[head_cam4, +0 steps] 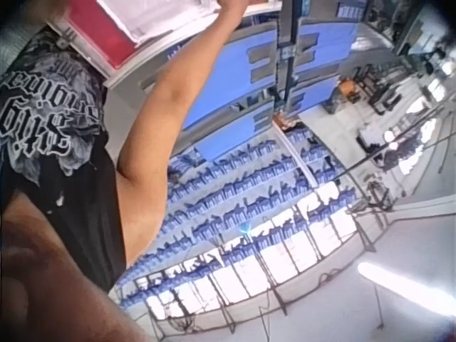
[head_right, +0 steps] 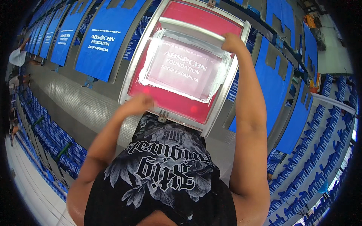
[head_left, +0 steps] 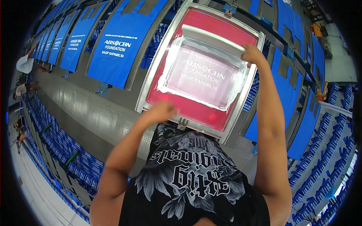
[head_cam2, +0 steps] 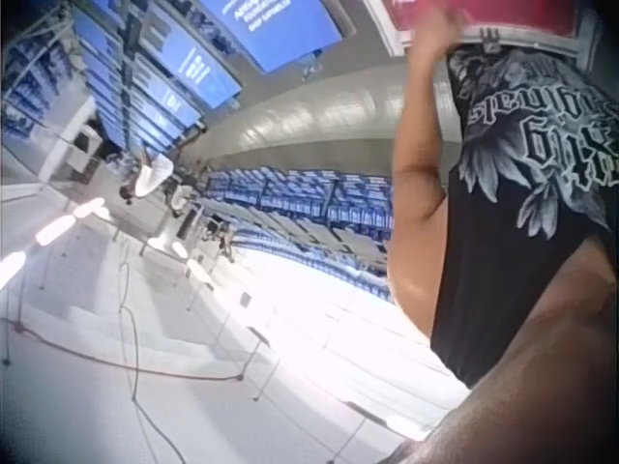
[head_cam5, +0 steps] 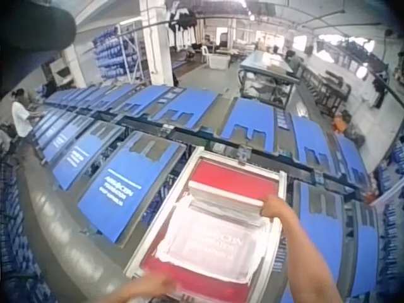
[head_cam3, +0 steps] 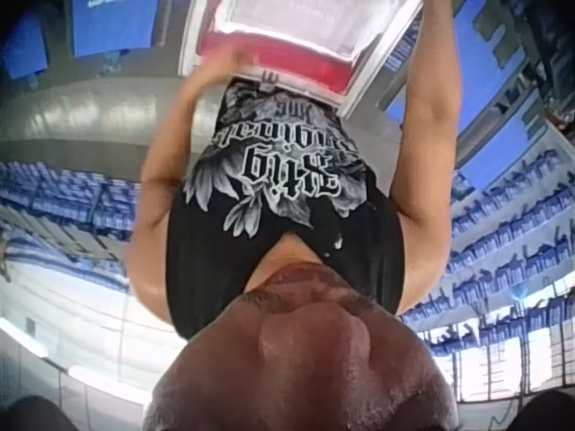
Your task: Manually applying ink through a silk screen onto fabric pieces using a squeegee on a production line.
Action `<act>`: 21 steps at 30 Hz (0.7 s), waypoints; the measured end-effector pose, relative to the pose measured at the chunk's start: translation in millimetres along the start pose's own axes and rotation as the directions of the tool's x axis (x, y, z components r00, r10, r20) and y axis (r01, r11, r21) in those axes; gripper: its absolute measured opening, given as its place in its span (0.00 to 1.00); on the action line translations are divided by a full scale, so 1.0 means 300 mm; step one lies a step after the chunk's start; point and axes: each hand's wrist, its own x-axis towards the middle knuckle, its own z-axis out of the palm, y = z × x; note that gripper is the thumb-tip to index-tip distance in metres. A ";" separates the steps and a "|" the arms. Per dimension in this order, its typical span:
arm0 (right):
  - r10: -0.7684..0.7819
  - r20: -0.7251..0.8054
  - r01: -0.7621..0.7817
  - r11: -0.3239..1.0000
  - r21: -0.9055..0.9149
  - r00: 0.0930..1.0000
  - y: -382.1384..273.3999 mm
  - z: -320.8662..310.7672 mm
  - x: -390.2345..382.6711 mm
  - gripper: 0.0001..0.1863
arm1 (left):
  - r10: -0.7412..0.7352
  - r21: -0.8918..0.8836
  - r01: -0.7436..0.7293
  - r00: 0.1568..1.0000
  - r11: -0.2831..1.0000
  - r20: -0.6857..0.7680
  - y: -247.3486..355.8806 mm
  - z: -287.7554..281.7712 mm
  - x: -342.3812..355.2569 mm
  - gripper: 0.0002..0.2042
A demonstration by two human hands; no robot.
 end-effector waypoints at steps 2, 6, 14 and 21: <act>-0.028 0.025 0.029 1.000 -0.008 0.999 -0.082 -0.030 0.008 0.29 | -0.285 -0.236 0.374 0.897 0.897 0.339 -0.064 0.188 -0.101 0.24; -0.149 -0.057 0.147 0.988 -0.043 0.987 -0.125 -0.010 0.054 0.30 | -0.055 -0.702 0.237 0.961 0.671 0.272 -0.143 0.393 -0.103 0.23; -0.025 -0.058 0.017 0.990 -0.138 0.998 -0.350 0.027 -0.190 0.27 | 0.087 -0.699 0.160 0.949 0.697 0.304 -0.063 0.309 -0.129 0.21; -0.080 -0.286 0.066 0.996 -0.060 0.955 -0.625 0.375 -0.831 0.16 | 0.029 -0.672 0.198 0.950 0.714 0.311 -0.055 0.311 -0.122 0.21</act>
